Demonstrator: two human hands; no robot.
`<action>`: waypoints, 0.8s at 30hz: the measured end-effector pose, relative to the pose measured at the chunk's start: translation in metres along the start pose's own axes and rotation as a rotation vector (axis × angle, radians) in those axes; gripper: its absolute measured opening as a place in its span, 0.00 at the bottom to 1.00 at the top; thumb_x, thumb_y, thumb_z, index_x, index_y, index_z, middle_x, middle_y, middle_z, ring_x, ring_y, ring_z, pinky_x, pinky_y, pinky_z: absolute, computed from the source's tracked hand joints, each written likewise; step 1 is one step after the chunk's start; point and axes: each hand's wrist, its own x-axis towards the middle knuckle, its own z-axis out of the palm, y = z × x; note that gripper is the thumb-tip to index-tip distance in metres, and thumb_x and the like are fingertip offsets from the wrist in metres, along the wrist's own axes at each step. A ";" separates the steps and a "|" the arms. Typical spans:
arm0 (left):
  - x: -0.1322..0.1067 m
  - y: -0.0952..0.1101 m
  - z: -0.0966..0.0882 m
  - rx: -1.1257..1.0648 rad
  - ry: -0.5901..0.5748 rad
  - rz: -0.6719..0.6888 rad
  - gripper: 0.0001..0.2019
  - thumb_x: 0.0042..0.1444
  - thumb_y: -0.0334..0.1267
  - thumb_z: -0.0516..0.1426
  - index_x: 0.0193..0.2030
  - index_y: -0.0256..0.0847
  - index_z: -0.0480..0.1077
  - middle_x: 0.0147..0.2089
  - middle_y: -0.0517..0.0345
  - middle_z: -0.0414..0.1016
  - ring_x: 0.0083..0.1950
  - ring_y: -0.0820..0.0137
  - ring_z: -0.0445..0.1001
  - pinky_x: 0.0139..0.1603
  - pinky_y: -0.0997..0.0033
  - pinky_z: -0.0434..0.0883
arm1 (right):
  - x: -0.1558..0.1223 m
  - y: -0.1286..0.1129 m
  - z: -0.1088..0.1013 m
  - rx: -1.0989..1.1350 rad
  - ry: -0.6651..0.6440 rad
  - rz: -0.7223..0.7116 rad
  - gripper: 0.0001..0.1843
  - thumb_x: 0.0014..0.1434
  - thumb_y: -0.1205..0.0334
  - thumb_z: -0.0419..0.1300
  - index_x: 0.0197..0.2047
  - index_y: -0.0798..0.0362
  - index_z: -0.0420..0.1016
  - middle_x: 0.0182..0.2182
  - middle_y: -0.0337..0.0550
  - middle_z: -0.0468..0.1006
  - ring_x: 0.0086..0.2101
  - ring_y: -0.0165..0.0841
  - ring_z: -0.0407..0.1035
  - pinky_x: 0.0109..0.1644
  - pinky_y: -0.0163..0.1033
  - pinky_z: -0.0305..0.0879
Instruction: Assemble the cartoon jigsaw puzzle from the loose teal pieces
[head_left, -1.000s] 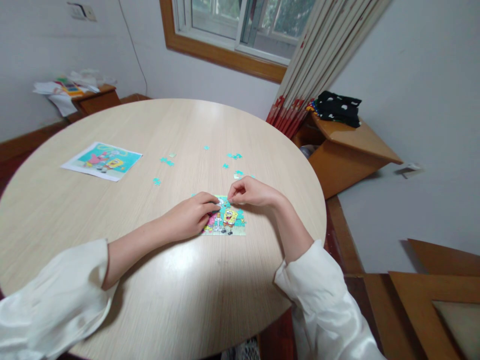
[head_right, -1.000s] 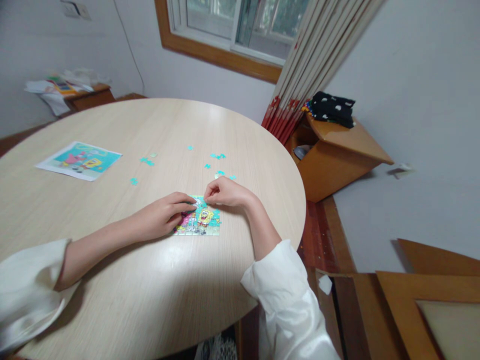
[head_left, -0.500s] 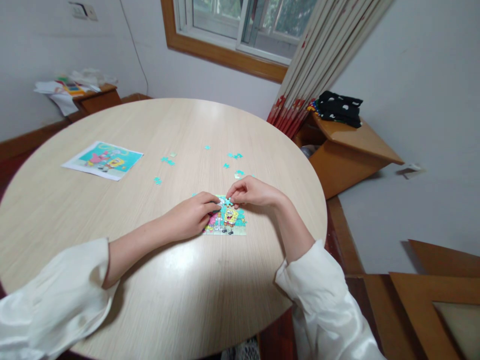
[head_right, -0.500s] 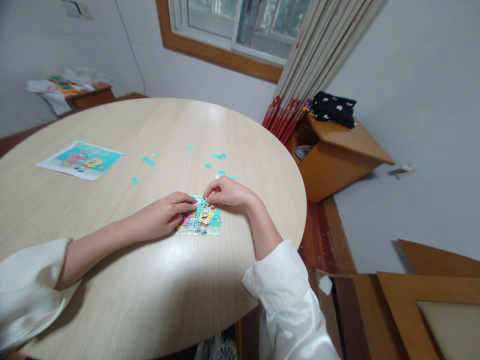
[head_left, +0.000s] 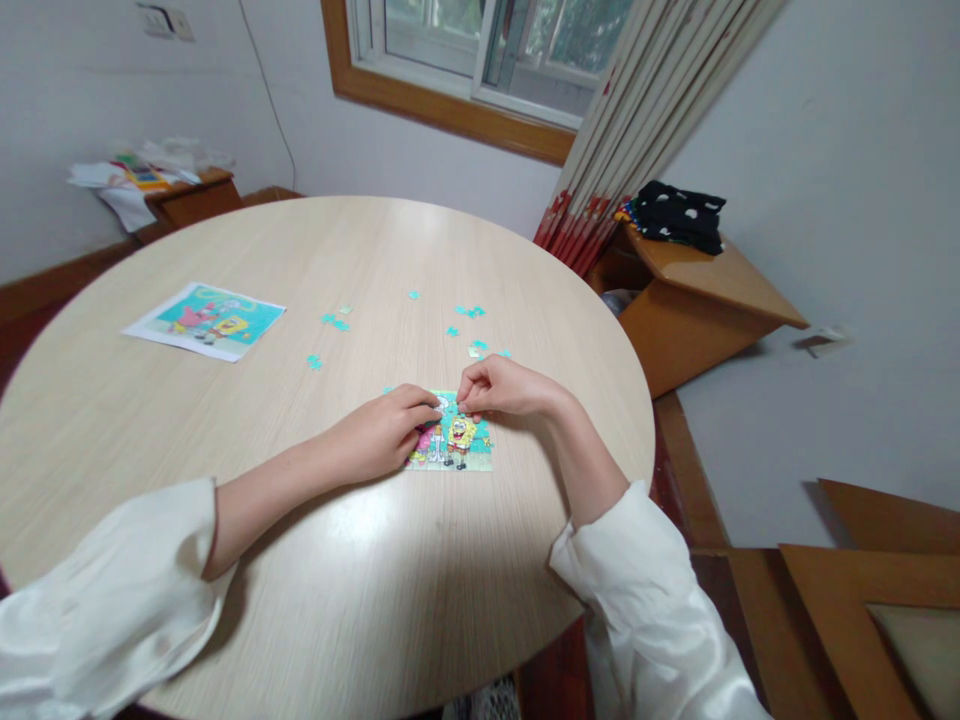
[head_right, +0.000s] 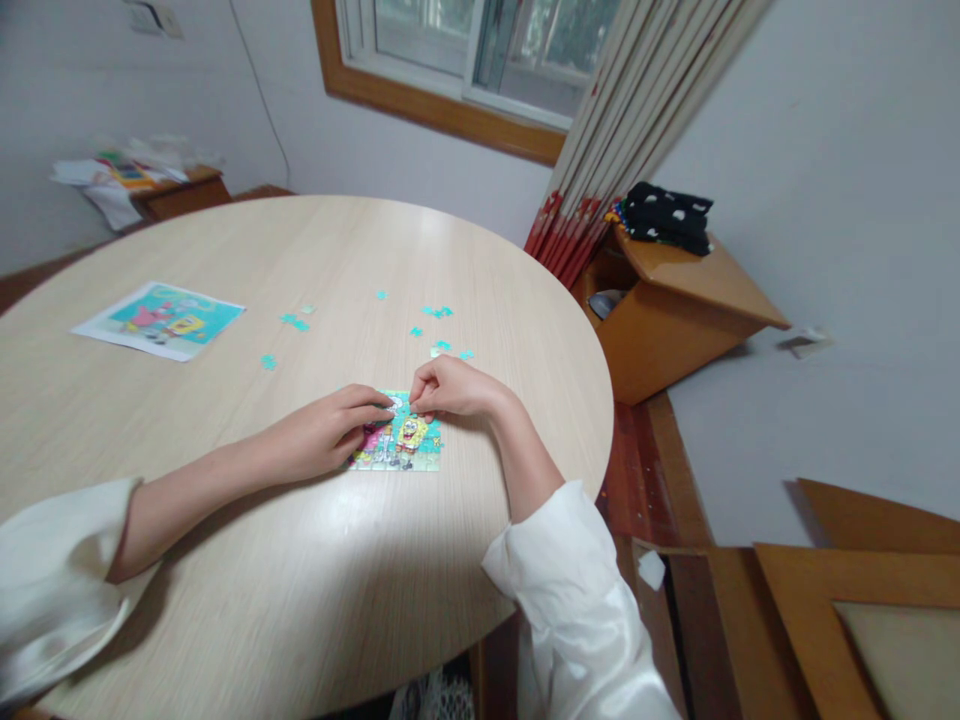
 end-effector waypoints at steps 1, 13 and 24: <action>0.000 0.000 0.000 0.002 -0.001 0.001 0.18 0.56 0.25 0.49 0.49 0.35 0.73 0.51 0.44 0.73 0.53 0.62 0.71 0.53 0.59 0.71 | 0.000 0.000 0.000 -0.004 0.001 -0.004 0.05 0.47 0.71 0.64 0.24 0.57 0.72 0.17 0.36 0.73 0.21 0.24 0.68 0.26 0.30 0.62; 0.000 0.004 -0.002 0.024 -0.023 -0.025 0.17 0.56 0.26 0.49 0.50 0.35 0.72 0.52 0.44 0.73 0.53 0.62 0.71 0.53 0.60 0.71 | -0.003 -0.006 0.002 -0.094 0.008 0.010 0.06 0.46 0.70 0.63 0.23 0.56 0.70 0.16 0.33 0.70 0.21 0.24 0.64 0.26 0.31 0.60; 0.000 0.007 0.002 0.029 0.007 -0.014 0.20 0.57 0.27 0.48 0.56 0.37 0.67 0.50 0.44 0.71 0.51 0.61 0.69 0.51 0.56 0.70 | -0.001 -0.005 0.004 -0.244 0.075 0.020 0.08 0.46 0.68 0.64 0.22 0.55 0.67 0.17 0.34 0.69 0.21 0.24 0.61 0.24 0.31 0.54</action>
